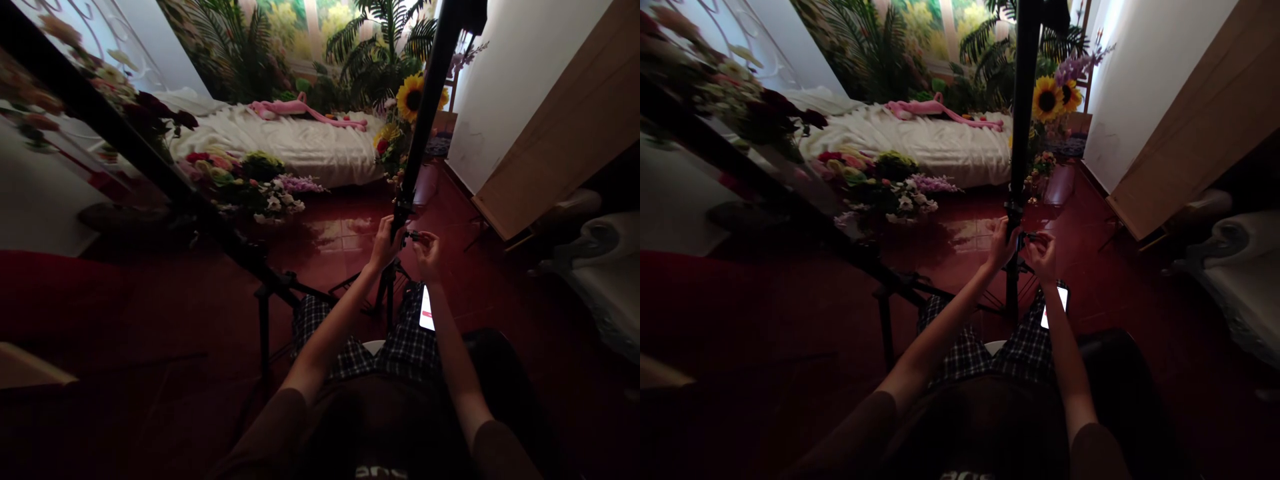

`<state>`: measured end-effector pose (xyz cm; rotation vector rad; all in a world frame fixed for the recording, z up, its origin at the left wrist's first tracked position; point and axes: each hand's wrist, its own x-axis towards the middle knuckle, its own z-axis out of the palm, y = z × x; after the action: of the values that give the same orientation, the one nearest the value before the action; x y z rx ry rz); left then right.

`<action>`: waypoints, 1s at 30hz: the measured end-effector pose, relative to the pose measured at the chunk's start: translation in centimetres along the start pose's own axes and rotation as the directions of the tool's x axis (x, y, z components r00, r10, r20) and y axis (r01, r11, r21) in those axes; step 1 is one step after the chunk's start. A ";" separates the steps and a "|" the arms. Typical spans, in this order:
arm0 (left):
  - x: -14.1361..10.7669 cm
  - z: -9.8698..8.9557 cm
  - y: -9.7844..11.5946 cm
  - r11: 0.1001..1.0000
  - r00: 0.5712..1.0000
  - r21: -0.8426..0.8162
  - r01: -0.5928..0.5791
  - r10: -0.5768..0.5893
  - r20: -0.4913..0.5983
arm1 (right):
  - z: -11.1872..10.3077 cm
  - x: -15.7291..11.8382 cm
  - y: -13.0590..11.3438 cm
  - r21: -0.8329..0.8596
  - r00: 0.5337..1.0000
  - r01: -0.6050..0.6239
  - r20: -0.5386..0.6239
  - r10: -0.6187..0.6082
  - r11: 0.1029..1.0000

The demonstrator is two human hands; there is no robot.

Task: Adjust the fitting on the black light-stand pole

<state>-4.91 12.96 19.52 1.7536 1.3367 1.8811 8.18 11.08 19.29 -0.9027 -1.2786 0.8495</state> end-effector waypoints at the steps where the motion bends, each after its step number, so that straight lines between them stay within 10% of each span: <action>1: 0.2 -0.1 0.2 1.000 1.000 -0.007 -0.002 0.002 0.005 | -0.1 -0.3 0.0 -0.010 1.000 -0.003 0.013 0.003 1.000; 16: 11.1 1.4 5.8 0.935 0.991 -0.330 -0.127 0.110 -0.071 | -1.5 1.1 -0.8 -0.235 0.975 0.134 0.205 -0.085 0.963; 30: 11.2 0.7 7.4 0.940 0.980 -0.283 -0.192 0.170 -0.102 | 0.2 3.2 -1.9 -0.261 0.992 0.045 0.125 -0.013 0.964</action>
<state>-4.15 17.08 32.25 1.7148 0.8855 2.1358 8.37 13.21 22.35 -1.0509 -1.5336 0.7307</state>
